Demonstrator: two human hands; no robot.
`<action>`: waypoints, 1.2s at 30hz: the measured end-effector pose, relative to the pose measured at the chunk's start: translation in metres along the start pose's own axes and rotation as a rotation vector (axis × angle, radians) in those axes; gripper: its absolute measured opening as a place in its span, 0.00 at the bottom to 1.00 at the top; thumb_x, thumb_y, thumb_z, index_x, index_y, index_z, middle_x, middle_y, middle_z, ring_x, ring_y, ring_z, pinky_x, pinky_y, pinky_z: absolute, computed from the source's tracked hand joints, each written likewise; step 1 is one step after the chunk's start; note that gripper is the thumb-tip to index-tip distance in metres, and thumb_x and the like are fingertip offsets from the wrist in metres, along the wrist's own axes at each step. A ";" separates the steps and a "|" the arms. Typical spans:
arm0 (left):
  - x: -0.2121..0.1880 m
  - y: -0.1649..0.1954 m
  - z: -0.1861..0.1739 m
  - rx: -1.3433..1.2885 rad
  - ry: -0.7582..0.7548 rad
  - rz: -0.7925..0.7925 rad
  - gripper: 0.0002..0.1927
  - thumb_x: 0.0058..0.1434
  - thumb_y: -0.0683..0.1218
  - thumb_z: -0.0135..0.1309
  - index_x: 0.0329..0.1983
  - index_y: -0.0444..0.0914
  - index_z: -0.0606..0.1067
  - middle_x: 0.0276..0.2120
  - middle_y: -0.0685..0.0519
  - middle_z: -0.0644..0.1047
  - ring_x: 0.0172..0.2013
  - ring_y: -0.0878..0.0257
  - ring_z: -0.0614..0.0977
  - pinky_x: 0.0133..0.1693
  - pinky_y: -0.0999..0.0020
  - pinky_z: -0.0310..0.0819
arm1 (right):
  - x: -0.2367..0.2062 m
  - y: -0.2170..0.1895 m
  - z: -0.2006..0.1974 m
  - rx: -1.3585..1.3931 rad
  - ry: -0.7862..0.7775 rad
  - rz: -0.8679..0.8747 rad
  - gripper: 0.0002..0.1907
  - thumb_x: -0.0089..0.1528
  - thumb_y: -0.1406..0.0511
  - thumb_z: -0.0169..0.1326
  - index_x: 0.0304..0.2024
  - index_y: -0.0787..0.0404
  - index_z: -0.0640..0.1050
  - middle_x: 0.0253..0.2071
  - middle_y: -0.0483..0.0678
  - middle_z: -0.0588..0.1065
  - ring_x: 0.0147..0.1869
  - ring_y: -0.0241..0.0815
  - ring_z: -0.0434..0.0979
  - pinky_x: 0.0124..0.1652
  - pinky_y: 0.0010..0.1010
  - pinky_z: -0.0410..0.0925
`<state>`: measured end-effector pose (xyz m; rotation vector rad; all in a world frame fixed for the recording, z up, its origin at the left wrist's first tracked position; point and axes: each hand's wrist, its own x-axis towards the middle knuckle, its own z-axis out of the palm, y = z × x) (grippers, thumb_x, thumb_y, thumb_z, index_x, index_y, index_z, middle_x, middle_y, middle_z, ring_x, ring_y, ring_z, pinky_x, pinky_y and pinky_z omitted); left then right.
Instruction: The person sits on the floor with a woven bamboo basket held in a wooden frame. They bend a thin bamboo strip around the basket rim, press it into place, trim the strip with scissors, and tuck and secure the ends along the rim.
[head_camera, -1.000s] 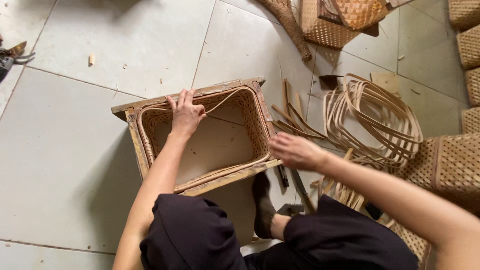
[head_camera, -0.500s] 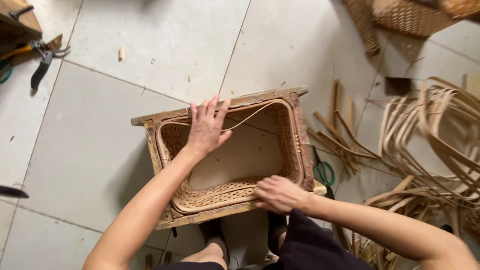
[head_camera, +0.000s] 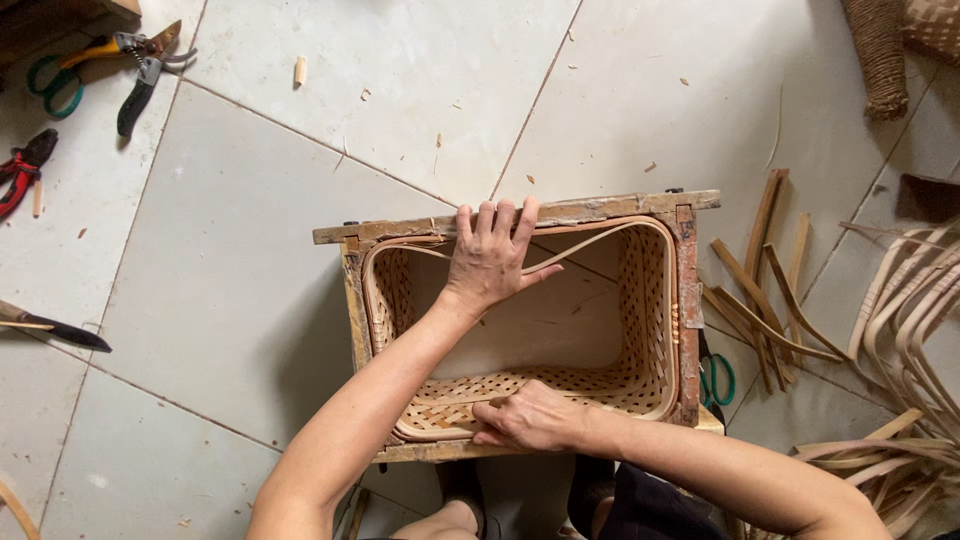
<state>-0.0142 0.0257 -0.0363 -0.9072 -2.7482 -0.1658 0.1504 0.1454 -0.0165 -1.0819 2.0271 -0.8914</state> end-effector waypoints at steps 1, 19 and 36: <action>0.000 0.000 0.000 -0.009 0.014 0.002 0.51 0.59 0.81 0.46 0.66 0.37 0.64 0.46 0.48 0.66 0.45 0.53 0.69 0.50 0.47 0.63 | 0.001 0.000 -0.002 -0.004 -0.028 0.017 0.21 0.72 0.49 0.44 0.39 0.60 0.69 0.18 0.52 0.71 0.18 0.55 0.73 0.20 0.45 0.67; 0.004 -0.002 0.002 -0.058 0.018 0.008 0.49 0.53 0.78 0.54 0.61 0.36 0.67 0.44 0.47 0.68 0.45 0.53 0.70 0.49 0.48 0.64 | 0.013 0.000 -0.030 0.146 -0.049 0.069 0.23 0.70 0.48 0.47 0.37 0.61 0.72 0.19 0.57 0.72 0.26 0.62 0.75 0.27 0.51 0.68; 0.013 -0.005 -0.008 -0.106 0.043 0.038 0.46 0.51 0.74 0.59 0.57 0.35 0.67 0.41 0.48 0.68 0.42 0.54 0.71 0.44 0.54 0.65 | 0.019 0.015 -0.034 0.058 0.108 -0.061 0.21 0.69 0.51 0.52 0.37 0.62 0.73 0.22 0.57 0.74 0.30 0.61 0.77 0.31 0.50 0.70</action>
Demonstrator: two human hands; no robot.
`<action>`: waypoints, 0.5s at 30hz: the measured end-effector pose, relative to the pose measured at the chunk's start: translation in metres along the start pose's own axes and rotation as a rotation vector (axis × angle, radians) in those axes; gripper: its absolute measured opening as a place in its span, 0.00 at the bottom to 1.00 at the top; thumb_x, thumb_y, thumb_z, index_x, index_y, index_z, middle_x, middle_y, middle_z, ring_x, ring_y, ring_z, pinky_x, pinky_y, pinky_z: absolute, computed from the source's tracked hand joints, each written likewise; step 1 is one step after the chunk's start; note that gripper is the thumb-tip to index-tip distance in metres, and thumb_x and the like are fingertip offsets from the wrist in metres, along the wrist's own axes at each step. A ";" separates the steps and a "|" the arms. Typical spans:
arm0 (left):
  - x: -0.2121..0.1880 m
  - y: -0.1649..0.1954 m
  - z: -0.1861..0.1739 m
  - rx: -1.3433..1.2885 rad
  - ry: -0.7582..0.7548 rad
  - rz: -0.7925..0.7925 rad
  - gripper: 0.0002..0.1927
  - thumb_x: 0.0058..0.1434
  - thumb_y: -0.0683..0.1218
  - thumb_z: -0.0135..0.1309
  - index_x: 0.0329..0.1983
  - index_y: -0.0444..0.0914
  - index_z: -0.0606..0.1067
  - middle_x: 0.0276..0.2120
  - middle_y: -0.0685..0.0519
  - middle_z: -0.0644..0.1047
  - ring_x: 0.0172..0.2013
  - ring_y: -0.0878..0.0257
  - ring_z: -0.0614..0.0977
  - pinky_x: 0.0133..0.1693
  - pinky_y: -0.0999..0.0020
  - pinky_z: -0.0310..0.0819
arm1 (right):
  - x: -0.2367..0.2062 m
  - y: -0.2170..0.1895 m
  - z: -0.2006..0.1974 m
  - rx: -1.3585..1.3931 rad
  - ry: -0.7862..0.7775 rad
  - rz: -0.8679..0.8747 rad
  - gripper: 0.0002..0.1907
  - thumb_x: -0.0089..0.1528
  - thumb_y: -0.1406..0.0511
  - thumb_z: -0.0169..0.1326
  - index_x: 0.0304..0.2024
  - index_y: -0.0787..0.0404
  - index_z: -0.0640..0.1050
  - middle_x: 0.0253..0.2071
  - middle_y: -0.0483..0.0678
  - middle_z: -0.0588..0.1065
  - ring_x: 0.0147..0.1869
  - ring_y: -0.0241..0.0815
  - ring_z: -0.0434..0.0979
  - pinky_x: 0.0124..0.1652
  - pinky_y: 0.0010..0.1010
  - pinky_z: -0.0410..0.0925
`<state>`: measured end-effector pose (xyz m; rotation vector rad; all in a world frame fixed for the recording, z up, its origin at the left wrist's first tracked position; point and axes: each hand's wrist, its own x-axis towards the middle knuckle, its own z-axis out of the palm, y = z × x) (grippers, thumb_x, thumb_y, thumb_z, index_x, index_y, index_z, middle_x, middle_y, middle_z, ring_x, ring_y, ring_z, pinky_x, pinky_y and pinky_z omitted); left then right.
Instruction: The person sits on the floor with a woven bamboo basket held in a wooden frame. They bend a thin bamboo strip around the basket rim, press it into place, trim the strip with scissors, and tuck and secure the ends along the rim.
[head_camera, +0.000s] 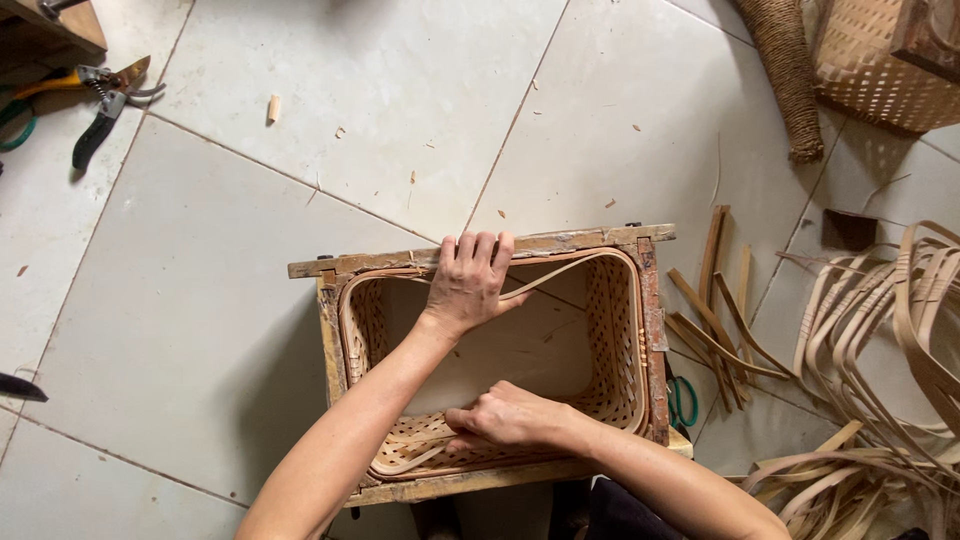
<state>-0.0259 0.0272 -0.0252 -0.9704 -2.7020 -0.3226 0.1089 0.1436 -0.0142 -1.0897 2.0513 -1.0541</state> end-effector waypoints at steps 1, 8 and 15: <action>0.000 0.000 0.000 -0.006 -0.005 0.001 0.46 0.51 0.74 0.59 0.57 0.35 0.67 0.40 0.48 0.68 0.42 0.54 0.71 0.43 0.55 0.65 | 0.001 0.000 -0.001 0.013 -0.010 0.008 0.21 0.69 0.50 0.52 0.38 0.62 0.73 0.22 0.57 0.74 0.30 0.61 0.77 0.31 0.49 0.70; 0.005 -0.001 -0.002 -0.037 0.006 0.024 0.43 0.50 0.72 0.61 0.55 0.35 0.68 0.39 0.48 0.69 0.41 0.54 0.72 0.43 0.57 0.68 | 0.003 0.002 -0.013 0.014 0.024 -0.035 0.23 0.69 0.49 0.51 0.37 0.63 0.73 0.25 0.56 0.75 0.32 0.60 0.78 0.31 0.48 0.70; 0.014 -0.012 0.007 0.007 -0.031 0.068 0.36 0.50 0.72 0.62 0.45 0.39 0.70 0.36 0.51 0.71 0.37 0.57 0.75 0.35 0.61 0.70 | -0.011 -0.007 0.003 0.084 0.042 -0.033 0.21 0.71 0.51 0.48 0.37 0.62 0.71 0.24 0.55 0.75 0.32 0.60 0.77 0.35 0.49 0.72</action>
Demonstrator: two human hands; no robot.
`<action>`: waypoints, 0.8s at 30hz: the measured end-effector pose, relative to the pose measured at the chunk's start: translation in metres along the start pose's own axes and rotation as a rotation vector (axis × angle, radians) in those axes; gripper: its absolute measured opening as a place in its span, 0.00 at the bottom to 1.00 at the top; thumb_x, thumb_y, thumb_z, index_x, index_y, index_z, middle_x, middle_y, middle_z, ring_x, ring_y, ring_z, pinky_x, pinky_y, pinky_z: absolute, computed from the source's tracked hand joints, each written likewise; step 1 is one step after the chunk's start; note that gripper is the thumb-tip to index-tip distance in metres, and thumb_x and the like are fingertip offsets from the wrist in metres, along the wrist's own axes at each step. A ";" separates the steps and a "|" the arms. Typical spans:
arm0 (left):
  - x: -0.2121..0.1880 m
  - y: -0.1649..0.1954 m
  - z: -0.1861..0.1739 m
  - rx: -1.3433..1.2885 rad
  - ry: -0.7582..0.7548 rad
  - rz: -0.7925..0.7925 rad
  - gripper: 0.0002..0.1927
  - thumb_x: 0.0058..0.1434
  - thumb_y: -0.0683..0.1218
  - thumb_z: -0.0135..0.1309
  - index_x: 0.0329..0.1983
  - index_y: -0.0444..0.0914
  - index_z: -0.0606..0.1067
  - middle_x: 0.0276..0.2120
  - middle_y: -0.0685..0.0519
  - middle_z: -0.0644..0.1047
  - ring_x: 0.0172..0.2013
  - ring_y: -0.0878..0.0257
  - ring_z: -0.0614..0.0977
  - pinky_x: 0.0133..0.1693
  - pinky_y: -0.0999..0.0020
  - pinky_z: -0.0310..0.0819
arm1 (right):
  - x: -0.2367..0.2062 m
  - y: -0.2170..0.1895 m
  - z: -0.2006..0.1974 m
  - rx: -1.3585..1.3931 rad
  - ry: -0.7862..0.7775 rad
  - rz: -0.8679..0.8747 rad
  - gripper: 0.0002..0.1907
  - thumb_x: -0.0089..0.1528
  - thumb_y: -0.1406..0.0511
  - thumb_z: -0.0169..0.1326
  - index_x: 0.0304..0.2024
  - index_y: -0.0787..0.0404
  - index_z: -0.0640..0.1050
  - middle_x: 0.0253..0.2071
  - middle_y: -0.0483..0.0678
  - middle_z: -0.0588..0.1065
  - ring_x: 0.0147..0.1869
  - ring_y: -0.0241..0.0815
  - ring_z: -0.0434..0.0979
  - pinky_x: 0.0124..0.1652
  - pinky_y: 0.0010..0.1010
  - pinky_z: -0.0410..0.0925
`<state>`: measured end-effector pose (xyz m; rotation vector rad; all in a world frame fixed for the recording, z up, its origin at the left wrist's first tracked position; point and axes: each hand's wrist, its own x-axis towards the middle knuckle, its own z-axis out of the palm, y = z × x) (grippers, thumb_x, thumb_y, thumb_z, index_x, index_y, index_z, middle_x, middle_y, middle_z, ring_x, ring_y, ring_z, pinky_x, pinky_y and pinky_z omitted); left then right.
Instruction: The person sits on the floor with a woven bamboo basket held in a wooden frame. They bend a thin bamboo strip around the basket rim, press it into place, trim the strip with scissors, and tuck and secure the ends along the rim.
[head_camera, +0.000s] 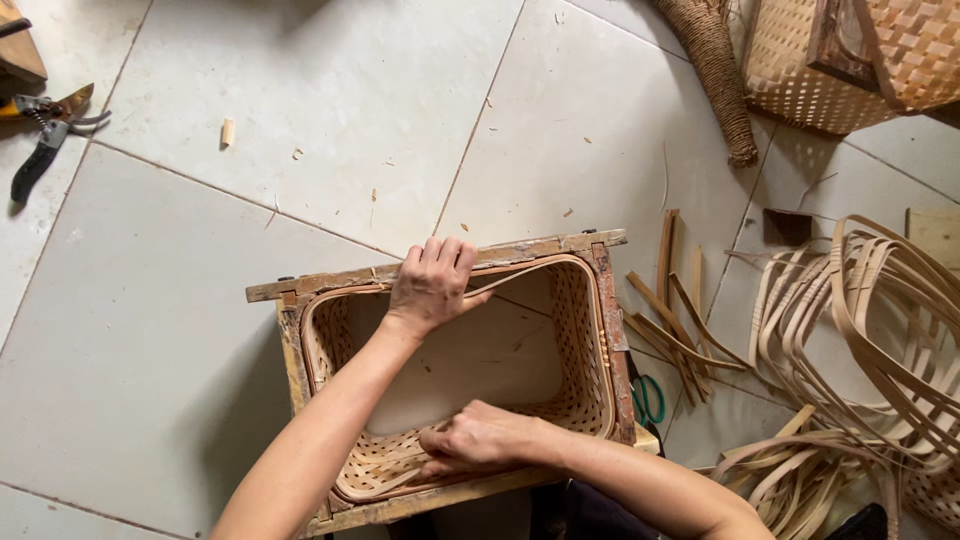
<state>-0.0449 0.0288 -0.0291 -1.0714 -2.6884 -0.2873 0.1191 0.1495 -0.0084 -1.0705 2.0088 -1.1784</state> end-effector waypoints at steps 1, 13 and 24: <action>0.000 -0.001 0.001 0.008 -0.025 0.013 0.36 0.50 0.72 0.61 0.43 0.40 0.69 0.35 0.52 0.71 0.36 0.58 0.75 0.34 0.62 0.69 | -0.002 -0.001 0.003 -0.020 -0.048 0.063 0.21 0.71 0.51 0.48 0.37 0.62 0.72 0.24 0.55 0.74 0.31 0.60 0.77 0.33 0.50 0.71; 0.002 0.006 0.021 0.009 -0.018 -0.039 0.39 0.58 0.81 0.45 0.33 0.39 0.70 0.26 0.54 0.71 0.27 0.62 0.73 0.28 0.66 0.69 | -0.007 0.009 0.026 -0.123 -0.059 0.004 0.22 0.74 0.52 0.45 0.36 0.62 0.74 0.24 0.51 0.74 0.21 0.53 0.74 0.25 0.44 0.70; 0.005 0.001 0.020 -0.053 -0.099 -0.043 0.39 0.60 0.79 0.47 0.38 0.38 0.70 0.30 0.52 0.72 0.30 0.61 0.75 0.31 0.65 0.73 | -0.005 0.013 0.033 -0.159 -0.107 0.033 0.23 0.74 0.51 0.44 0.36 0.62 0.74 0.24 0.50 0.75 0.19 0.49 0.72 0.22 0.41 0.68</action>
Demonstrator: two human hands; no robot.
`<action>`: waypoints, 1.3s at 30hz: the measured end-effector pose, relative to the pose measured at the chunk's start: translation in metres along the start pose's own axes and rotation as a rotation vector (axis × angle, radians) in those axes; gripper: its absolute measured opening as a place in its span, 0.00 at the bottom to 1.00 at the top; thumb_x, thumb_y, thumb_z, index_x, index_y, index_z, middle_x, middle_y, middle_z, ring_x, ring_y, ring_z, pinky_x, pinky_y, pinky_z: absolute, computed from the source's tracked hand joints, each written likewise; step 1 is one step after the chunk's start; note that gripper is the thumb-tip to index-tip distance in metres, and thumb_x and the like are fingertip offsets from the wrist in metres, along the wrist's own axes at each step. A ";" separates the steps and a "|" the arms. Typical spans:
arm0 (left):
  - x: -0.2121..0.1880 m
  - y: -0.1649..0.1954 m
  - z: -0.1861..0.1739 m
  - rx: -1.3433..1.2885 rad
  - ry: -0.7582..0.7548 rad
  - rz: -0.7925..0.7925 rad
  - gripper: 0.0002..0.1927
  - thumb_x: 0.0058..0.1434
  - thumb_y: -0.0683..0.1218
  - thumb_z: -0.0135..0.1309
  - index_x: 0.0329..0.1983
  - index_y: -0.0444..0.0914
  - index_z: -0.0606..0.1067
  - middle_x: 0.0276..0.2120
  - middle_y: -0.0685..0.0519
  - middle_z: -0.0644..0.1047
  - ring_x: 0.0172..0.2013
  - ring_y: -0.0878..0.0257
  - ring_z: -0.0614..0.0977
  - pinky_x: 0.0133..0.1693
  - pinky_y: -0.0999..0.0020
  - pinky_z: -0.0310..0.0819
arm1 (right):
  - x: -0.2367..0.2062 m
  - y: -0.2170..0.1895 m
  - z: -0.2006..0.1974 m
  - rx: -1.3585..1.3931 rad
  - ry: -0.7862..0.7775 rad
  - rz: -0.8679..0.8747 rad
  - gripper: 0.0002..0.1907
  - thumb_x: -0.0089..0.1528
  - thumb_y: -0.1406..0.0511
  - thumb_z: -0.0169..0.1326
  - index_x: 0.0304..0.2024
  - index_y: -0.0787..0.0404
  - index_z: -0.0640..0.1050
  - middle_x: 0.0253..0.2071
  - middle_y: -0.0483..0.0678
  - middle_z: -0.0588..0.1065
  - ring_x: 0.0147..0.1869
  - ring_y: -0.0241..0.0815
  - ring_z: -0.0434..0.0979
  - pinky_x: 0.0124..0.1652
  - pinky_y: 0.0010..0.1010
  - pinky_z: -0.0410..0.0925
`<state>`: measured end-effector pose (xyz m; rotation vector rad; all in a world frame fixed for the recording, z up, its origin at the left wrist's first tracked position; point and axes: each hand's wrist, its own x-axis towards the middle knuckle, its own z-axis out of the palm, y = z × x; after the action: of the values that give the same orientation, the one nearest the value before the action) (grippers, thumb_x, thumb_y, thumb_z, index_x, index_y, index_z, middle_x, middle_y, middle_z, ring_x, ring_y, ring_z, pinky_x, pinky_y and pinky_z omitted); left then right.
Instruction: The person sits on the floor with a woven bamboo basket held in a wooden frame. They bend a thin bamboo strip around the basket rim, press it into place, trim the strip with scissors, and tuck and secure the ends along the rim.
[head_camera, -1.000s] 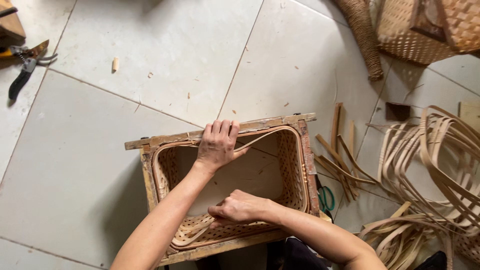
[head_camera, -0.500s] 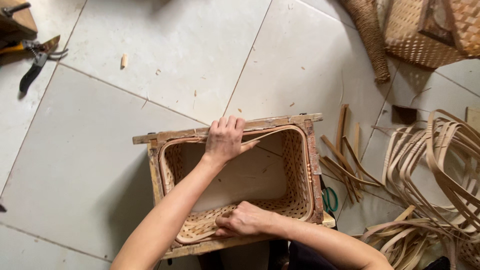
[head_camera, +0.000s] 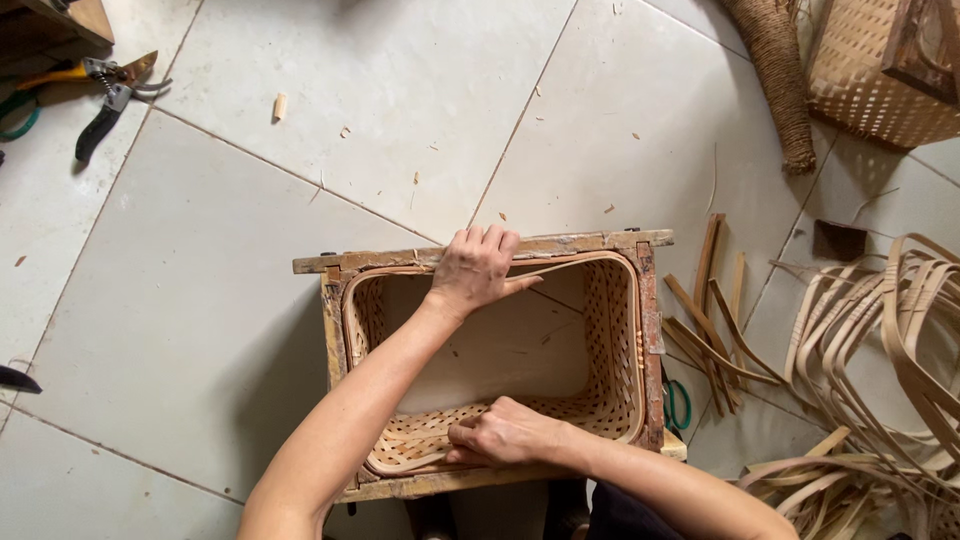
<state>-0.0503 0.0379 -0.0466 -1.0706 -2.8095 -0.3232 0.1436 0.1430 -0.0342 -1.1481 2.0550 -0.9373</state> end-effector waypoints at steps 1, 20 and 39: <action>0.000 0.001 -0.005 -0.015 -0.033 -0.011 0.39 0.60 0.79 0.48 0.40 0.38 0.71 0.32 0.52 0.72 0.32 0.60 0.76 0.33 0.64 0.74 | -0.002 0.001 -0.002 0.014 -0.029 0.019 0.23 0.74 0.50 0.44 0.38 0.62 0.74 0.27 0.51 0.76 0.22 0.49 0.74 0.25 0.42 0.70; -0.169 0.138 -0.068 -0.800 -0.316 -0.311 0.12 0.60 0.53 0.58 0.39 0.41 0.83 0.31 0.55 0.77 0.36 0.58 0.79 0.37 0.59 0.75 | -0.153 0.039 -0.116 -0.574 -0.463 0.125 0.10 0.57 0.59 0.60 0.22 0.52 0.80 0.28 0.37 0.75 0.41 0.38 0.74 0.50 0.34 0.64; -0.160 0.059 -0.068 -0.107 -0.427 0.200 0.60 0.37 0.60 0.71 0.73 0.74 0.53 0.77 0.47 0.47 0.73 0.48 0.43 0.62 0.29 0.21 | -0.323 0.069 -0.106 -0.139 0.236 1.348 0.11 0.67 0.57 0.52 0.48 0.52 0.79 0.49 0.44 0.79 0.50 0.42 0.82 0.45 0.36 0.77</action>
<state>0.1104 -0.0382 -0.0010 -1.6010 -3.0315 -0.2509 0.1749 0.4839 0.0218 0.4337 2.4018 -0.2193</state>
